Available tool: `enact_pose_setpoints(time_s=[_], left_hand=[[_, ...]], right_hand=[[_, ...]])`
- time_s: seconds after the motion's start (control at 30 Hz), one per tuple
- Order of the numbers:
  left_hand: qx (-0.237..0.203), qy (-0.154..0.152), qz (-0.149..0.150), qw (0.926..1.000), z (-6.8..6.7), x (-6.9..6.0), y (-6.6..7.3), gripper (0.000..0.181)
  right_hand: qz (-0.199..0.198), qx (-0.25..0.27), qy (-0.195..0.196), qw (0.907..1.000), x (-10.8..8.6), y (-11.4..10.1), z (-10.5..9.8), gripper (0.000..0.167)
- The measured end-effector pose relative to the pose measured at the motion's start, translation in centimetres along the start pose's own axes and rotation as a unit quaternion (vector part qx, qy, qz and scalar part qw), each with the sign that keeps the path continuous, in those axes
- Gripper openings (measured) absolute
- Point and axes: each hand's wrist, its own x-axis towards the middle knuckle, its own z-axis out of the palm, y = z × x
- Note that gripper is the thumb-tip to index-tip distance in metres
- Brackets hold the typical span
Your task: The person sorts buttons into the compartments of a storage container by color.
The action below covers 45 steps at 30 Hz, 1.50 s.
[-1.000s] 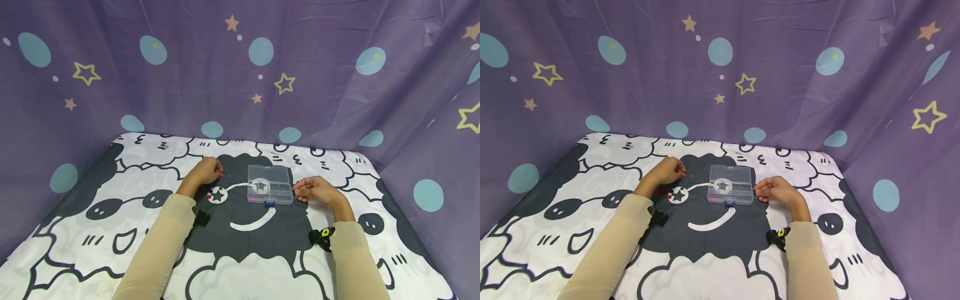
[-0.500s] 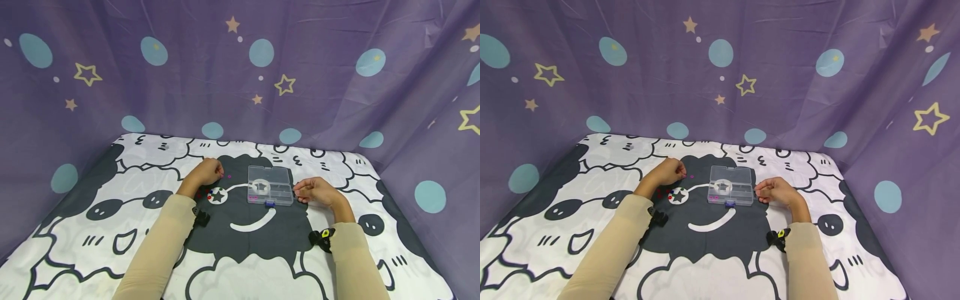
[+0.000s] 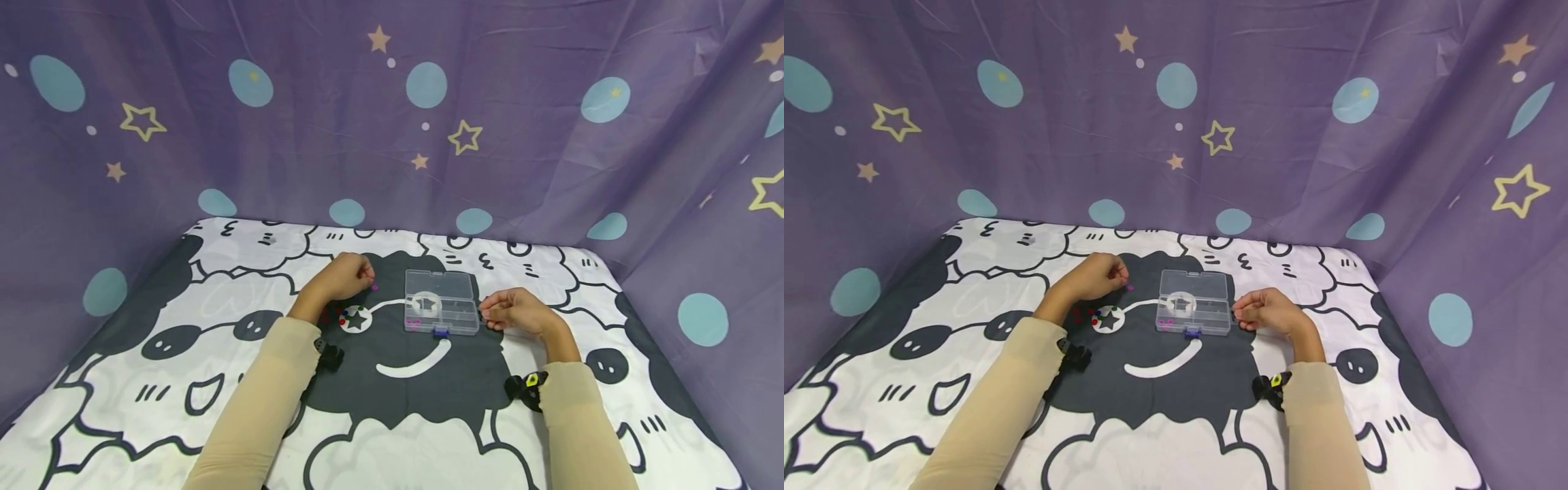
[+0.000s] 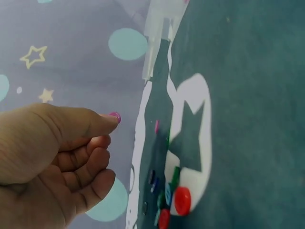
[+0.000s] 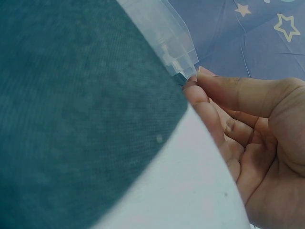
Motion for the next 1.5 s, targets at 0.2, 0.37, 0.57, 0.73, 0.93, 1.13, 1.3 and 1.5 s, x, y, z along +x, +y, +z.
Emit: enact_pose_setpoints(time_s=[0.2,0.37,0.57,0.73,0.93,1.13,1.3,1.5], left_hand=[[-0.008,-0.007,0.006,0.9999,-0.2,-0.1,1.6,0.006],[-0.007,-0.018,0.026,0.9995,-0.1,-0.1,2.9,0.007],[0.000,-0.024,0.062,0.9978,0.3,0.0,4.4,0.007],[0.009,-0.032,0.076,0.9966,0.7,0.0,5.4,0.007],[0.034,-0.035,0.093,0.9945,1.4,0.1,6.1,0.009],[0.043,-0.048,0.117,0.9910,2.3,0.1,7.1,0.009],[0.045,-0.067,0.123,0.9891,2.8,0.1,7.7,0.007],[0.036,-0.098,0.126,0.9866,3.1,0.0,7.8,0.007]], right_hand=[[-0.001,0.000,-0.001,1.0000,-0.1,-0.1,0.1,0.023],[0.000,-0.001,0.000,1.0000,-0.1,-0.2,0.2,0.024],[0.006,-0.006,0.003,1.0000,-0.1,-0.3,0.2,0.022],[0.009,-0.006,0.003,0.9999,0.0,-0.3,0.1,0.022],[0.009,-0.005,0.002,0.9999,0.0,-0.2,0.1,0.023],[0.008,-0.006,0.005,0.9999,-0.1,-0.3,0.0,0.023],[0.002,-0.001,0.002,1.0000,0.0,-0.1,0.0,0.023],[0.000,0.002,0.002,1.0000,0.0,0.1,0.0,0.022]])
